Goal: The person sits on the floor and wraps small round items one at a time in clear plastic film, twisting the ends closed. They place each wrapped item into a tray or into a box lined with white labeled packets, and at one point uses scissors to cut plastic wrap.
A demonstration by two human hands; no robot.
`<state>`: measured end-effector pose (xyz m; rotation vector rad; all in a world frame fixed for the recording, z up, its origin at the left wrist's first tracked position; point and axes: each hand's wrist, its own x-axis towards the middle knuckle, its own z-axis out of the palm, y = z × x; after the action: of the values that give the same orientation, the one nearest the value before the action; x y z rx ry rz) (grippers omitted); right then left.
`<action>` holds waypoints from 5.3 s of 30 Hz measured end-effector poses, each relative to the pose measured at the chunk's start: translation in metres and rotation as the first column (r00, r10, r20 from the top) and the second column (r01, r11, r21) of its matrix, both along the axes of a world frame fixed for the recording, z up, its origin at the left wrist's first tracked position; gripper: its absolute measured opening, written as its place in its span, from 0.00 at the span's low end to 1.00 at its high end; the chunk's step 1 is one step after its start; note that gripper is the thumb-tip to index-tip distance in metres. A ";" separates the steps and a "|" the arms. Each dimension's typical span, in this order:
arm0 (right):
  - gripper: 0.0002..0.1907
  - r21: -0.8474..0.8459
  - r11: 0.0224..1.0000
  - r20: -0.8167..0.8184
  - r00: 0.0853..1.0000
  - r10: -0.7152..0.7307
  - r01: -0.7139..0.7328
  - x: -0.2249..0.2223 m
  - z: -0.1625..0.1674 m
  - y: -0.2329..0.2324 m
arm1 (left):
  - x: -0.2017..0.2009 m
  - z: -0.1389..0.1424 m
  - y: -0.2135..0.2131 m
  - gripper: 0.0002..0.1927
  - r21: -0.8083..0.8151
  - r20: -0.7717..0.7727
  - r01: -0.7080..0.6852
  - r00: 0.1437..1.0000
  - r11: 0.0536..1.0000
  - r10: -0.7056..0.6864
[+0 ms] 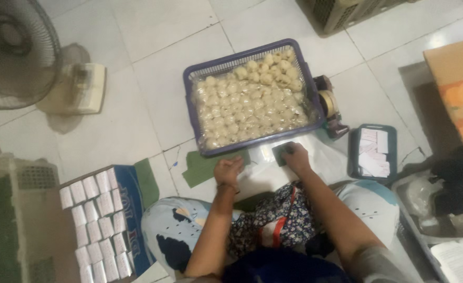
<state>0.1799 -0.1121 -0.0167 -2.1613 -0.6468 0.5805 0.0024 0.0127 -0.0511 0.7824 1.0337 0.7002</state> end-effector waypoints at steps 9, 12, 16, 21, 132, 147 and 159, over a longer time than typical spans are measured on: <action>0.14 0.522 0.842 -0.582 0.780 0.232 0.139 -0.071 0.030 -0.007 | -0.078 0.026 -0.021 0.07 -0.167 0.633 0.232 0.770 0.958 -0.076; 0.11 0.592 0.795 -0.537 0.801 0.263 0.136 -0.085 0.037 -0.010 | -0.075 0.036 -0.039 0.10 -0.101 0.801 0.324 0.587 0.941 -0.117; 0.09 0.654 0.748 -0.480 0.826 0.296 0.112 -0.087 0.041 -0.014 | -0.061 0.059 -0.051 0.09 0.252 0.213 0.189 0.946 0.949 -0.245; 0.07 0.655 0.746 -0.480 0.827 0.292 0.117 -0.089 0.046 -0.020 | -0.047 0.084 -0.055 0.19 0.322 0.242 0.103 0.952 0.941 -0.187; 0.13 0.159 0.968 0.194 0.955 -0.224 0.195 0.106 0.014 -0.084 | -0.029 0.073 -0.076 0.13 -0.186 0.023 0.124 0.992 0.975 -0.122; 0.08 0.303 0.906 -0.049 0.954 -0.295 0.295 0.108 0.007 -0.106 | -0.028 0.112 -0.083 0.13 -0.136 0.190 0.136 0.976 0.981 -0.108; 0.07 0.172 0.972 -0.148 0.980 -0.134 0.159 0.046 0.067 -0.086 | -0.035 0.122 -0.098 0.03 0.793 -0.111 0.152 0.988 0.590 -0.104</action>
<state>0.2264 -0.1983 0.0503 -1.9589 -0.4443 0.5602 -0.0328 -0.0850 0.0708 1.6635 0.6533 1.0412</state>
